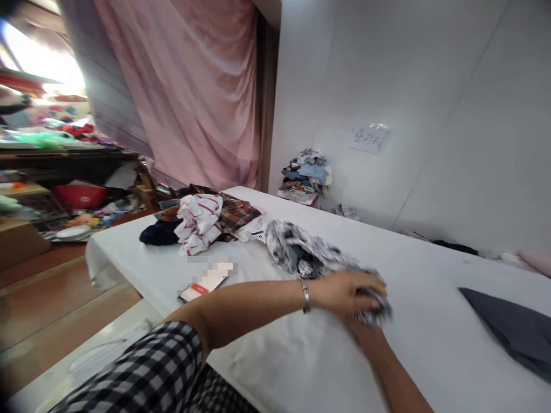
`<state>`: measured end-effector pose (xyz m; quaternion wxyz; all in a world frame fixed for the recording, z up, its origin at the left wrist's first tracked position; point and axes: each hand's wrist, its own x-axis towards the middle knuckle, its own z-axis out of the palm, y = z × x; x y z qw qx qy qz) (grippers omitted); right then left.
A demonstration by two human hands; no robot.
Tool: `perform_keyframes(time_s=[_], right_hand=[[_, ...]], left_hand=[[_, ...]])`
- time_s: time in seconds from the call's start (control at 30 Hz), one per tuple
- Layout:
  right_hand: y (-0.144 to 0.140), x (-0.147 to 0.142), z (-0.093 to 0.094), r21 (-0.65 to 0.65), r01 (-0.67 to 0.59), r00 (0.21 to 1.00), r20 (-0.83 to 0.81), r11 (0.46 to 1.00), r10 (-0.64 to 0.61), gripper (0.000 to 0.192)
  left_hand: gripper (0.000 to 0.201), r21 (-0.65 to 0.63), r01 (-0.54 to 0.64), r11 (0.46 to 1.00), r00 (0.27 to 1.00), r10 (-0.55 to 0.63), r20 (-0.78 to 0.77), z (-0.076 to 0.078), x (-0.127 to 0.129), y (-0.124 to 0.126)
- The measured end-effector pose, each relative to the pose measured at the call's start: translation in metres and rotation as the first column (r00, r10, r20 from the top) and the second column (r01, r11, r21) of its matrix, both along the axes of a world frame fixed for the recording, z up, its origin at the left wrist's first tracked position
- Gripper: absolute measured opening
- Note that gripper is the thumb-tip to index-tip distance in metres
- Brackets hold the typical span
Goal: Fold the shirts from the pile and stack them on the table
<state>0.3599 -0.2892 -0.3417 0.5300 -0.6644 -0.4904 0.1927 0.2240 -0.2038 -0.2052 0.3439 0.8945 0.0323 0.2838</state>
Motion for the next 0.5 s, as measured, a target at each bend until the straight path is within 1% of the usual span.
perform_keyframes(time_s=[0.03, 0.07, 0.1, 0.13, 0.17, 0.2, 0.23, 0.27, 0.33, 0.37, 0.4, 0.43, 0.47, 0.5], right_hand=[[-0.002, 0.004, 0.006, -0.017, 0.009, 1.0, -0.015, 1.0, -0.01, 0.059], [-0.005, 0.008, 0.012, -0.038, 0.007, 0.999, -0.049, 0.999, -0.009, 0.049], [-0.007, 0.012, 0.017, -0.056, -0.005, 0.995, -0.099, 0.998, -0.001, 0.041], [-0.008, 0.015, 0.021, -0.067, -0.018, 0.987, -0.159, 0.998, 0.007, 0.035], [-0.009, 0.018, 0.024, -0.074, -0.029, 0.978, -0.21, 0.997, 0.013, 0.032], [-0.008, 0.02, 0.025, -0.072, -0.035, 0.965, -0.263, 0.997, 0.015, 0.03], [-0.006, 0.021, 0.025, -0.06, -0.036, 0.946, -0.323, 0.998, 0.015, 0.031], [-0.004, 0.022, 0.024, -0.038, -0.036, 0.917, -0.399, 0.999, 0.018, 0.034], [0.001, 0.024, 0.021, 0.025, -0.031, 0.806, -0.59, 0.999, 0.04, 0.038], [0.003, 0.025, 0.019, 0.056, -0.025, 0.737, -0.673, 0.998, 0.056, 0.038], [0.005, 0.027, 0.018, 0.079, -0.02, 0.677, -0.732, 0.997, 0.072, 0.037], [0.005, 0.03, 0.017, 0.093, -0.02, 0.638, -0.765, 0.995, 0.084, 0.036], [0.005, 0.034, 0.017, 0.103, -0.026, 0.612, -0.785, 0.994, 0.097, 0.035], [0.004, 0.039, 0.017, 0.108, -0.032, 0.597, -0.795, 0.994, 0.106, 0.034]], left_hand=[[0.037, 0.019, 0.14, 0.99, 0.99, -0.139, -0.019, -0.011, 0.001, -0.018], [0.04, 0.035, 0.221, 0.975, 0.975, -0.22, -0.039, -0.02, -0.001, -0.031], [0.041, 0.047, 0.216, 0.975, 0.975, -0.213, -0.053, -0.026, -0.006, -0.038], [0.04, 0.062, 0.154, 0.986, 0.986, -0.149, -0.073, -0.03, -0.012, -0.039], [0.039, 0.087, 0.049, 0.995, 0.994, -0.04, -0.1, -0.032, -0.02, -0.035], [0.038, 0.121, -0.077, 0.99, 0.988, 0.093, -0.125, -0.033, -0.028, -0.026], [0.037, 0.17, -0.202, 0.965, 0.961, 0.228, -0.154, -0.034, -0.035, -0.014], [0.037, 0.216, -0.321, 0.922, 0.913, 0.362, -0.188, -0.036, -0.043, 0.0], [0.042, 0.244, -0.467, 0.85, 0.822, 0.519, -0.236, -0.041, -0.058, 0.029], [0.048, 0.271, -0.544, 0.794, 0.742, 0.606, -0.285, -0.046, -0.064, 0.042], [0.052, 0.279, -0.593, 0.755, 0.681, 0.656, -0.326, -0.051, -0.07, 0.054], [0.051, 0.285, -0.627, 0.725, 0.63, 0.687, -0.362, -0.056, -0.075, 0.063], [0.044, 0.283, -0.653, 0.703, 0.591, 0.706, -0.39, -0.06, -0.079, 0.071], [0.032, 0.268, -0.671, 0.692, 0.573, 0.713, -0.405, -0.063, -0.082, 0.077]])
